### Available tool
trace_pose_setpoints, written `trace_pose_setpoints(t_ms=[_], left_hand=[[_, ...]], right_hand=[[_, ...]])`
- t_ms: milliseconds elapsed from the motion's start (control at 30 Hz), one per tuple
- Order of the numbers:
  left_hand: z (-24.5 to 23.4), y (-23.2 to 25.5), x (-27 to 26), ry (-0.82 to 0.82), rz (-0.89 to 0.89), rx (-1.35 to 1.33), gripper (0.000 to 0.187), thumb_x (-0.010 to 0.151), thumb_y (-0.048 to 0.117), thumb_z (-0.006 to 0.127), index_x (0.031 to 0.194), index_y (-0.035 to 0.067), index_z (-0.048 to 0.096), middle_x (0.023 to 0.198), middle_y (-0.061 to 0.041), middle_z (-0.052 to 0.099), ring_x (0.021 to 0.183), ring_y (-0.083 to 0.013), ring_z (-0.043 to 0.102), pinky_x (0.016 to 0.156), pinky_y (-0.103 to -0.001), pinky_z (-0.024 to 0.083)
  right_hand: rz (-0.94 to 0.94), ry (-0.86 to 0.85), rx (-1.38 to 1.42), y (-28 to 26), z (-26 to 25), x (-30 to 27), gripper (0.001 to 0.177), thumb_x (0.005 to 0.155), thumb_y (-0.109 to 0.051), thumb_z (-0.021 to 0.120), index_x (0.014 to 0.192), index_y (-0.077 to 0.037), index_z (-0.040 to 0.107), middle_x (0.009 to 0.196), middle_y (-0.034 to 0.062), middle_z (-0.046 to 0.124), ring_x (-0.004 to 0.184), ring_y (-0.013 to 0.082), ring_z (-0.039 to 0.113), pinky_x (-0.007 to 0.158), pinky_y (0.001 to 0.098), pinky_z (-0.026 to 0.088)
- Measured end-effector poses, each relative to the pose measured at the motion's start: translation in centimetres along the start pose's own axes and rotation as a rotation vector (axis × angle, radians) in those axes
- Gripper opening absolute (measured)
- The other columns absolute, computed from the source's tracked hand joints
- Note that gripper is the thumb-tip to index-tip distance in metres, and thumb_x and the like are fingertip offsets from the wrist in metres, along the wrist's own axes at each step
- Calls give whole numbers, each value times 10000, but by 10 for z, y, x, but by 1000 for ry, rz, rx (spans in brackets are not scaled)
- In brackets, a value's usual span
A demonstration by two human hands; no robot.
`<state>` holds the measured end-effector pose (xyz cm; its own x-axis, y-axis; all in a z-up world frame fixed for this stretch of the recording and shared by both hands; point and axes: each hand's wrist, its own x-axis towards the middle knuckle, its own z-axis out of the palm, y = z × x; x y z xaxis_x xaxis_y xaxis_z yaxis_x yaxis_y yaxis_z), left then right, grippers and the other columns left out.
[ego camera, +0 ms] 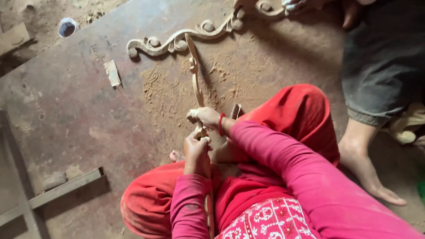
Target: The person sits on the floor and sands a long, ornate wooden carving using a sanding block. Another person nearby is also sanding a similar wooden piece. The camera wearer repeatedly rubs the sanding block along the curves of the wood.
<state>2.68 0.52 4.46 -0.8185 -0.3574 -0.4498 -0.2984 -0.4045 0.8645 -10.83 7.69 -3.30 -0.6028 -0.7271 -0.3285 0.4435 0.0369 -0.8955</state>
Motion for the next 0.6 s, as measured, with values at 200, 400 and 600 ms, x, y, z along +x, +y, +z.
trace_pose_setpoints(t_ms=[200,400,600], left_hand=[[-3,26,-9,-6,-105,30,251,806,-34,628,1048,-11,693,780,-13,638,568,-83,551,524,-249,472],[3,101,-44,-37,-103,16,337,809,8,659,1139,-59,657,927,-53,767,530,-70,531,466,-229,435],[-18,144,-107,-243,13,-152,411,926,23,701,1291,-161,663,774,-93,643,524,-80,522,509,-218,450]], right_hand=[[45,235,435,-40,1,-65,395,1044,-259,441,1327,-96,662,1136,69,777,443,71,522,364,205,358],[-162,327,611,-124,-16,-112,419,1073,-245,436,1415,-41,567,1326,96,707,543,74,572,432,211,398],[-164,103,631,-151,16,-124,424,1060,-251,418,1399,-40,561,1342,79,703,579,59,556,462,189,390]])
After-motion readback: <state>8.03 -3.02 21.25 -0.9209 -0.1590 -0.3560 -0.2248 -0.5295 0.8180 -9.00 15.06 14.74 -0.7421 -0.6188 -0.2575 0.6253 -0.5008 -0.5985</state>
